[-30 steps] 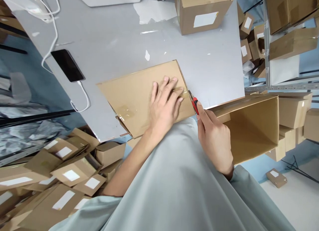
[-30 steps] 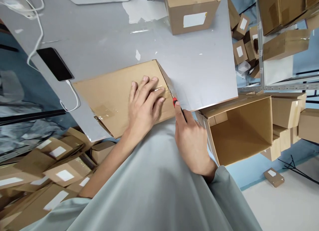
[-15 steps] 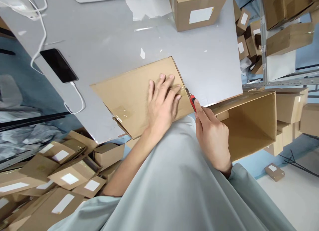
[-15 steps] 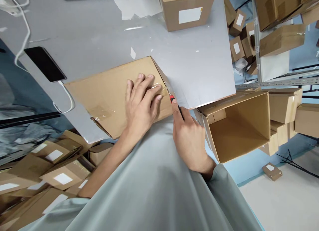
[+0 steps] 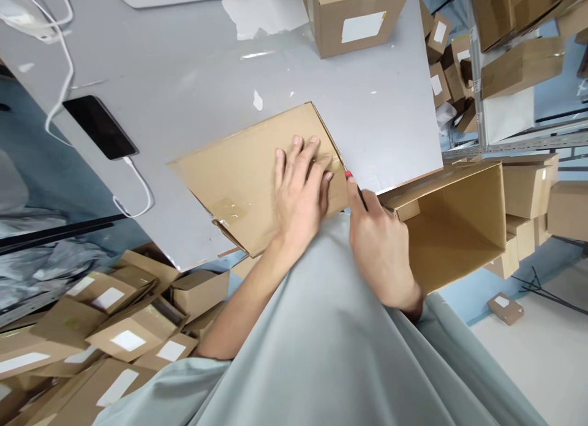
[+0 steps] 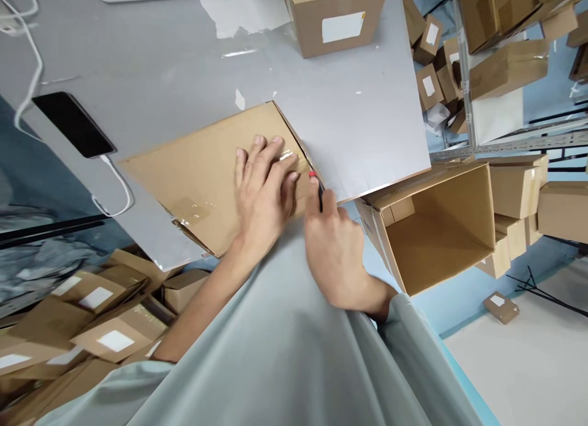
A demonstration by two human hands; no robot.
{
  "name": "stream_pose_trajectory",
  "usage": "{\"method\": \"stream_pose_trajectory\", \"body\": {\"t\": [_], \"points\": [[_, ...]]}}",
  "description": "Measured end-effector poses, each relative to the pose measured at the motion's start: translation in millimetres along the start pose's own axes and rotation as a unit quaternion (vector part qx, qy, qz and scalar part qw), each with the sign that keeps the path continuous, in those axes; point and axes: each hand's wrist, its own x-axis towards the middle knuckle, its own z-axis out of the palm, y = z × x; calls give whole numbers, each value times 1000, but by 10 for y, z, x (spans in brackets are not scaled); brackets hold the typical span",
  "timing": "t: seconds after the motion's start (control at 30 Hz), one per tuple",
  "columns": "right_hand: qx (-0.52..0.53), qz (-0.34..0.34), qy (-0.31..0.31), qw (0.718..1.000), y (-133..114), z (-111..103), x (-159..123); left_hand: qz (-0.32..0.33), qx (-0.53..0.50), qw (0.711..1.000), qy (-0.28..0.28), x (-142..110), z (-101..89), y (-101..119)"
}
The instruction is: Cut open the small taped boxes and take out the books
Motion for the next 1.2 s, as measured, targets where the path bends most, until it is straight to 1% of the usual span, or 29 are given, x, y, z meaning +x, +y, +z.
{"method": "stream_pose_trajectory", "body": {"t": [0.13, 0.2, 0.23, 0.3, 0.37, 0.4, 0.43, 0.47, 0.5, 0.53, 0.6, 0.63, 0.67, 0.7, 0.73, 0.8, 0.9, 1.0, 1.1, 1.2], "points": [[-1, 4, 5, 1000, 153, 34, -189, 7, -15, 1000, -20, 12, -12, -37], [24, -5, 23, 999, 239, 18, -292, 12, -14, 1000, -23, 12, -21, -52], [45, -12, 42, 998, 285, 3, -335, 15, -10, 1000, -22, 8, -29, -59], [103, -13, 108, 989, 394, -3, -358, 25, 1, 1000, -17, -12, -61, -74], [173, 19, 184, 967, 537, 101, -214, 37, 12, 999, -9, -54, -120, -99], [211, 41, 212, 953, 617, 217, -56, 42, 16, 999, -3, -86, -163, -120], [251, 62, 225, 939, 697, 379, 162, 47, 19, 999, 2, -126, -214, -149], [299, 70, 220, 926, 768, 582, 430, 50, 21, 998, 8, -175, -275, -186], [352, 68, 192, 914, 822, 815, 729, 52, 21, 998, 13, -234, -344, -235], [407, 72, 145, 899, 852, 1067, 1037, 52, 22, 998, 18, -302, -421, -294], [484, 118, 68, 864, 824, 1566, 1583, 41, 23, 998, 30, -466, -592, -441], [506, 142, 43, 850, 767, 1787, 1785, 31, 24, 998, 39, -561, -684, -524], [524, 161, 17, 836, 686, 1978, 1927, 17, 26, 998, 51, -661, -777, -609], [532, 166, -4, 830, 591, 2133, 2010, 1, 28, 998, 64, -766, -870, -689], [536, 163, -23, 828, 488, 2253, 2044, -14, 31, 996, 80, -874, -960, -762], [538, 142, -49, 829, 286, 2395, 2013, -42, 39, 992, 116, -1083, -1123, -868], [546, 115, -59, 828, 46, 2428, 1898, -61, 47, 980, 182, -1353, -1301, -913], [548, 87, -33, 831, -71, 2311, 1820, -73, 39, 966, 244, -1545, -1404, -865], [511, 39, 37, 858, -28, 2070, 1749, -108, 11, 957, 268, -1655, -1458, -832], [440, 20, 116, 890, 149, 1758, 1639, -149, -43, 951, 266, -1693, -1427, -919]]}}
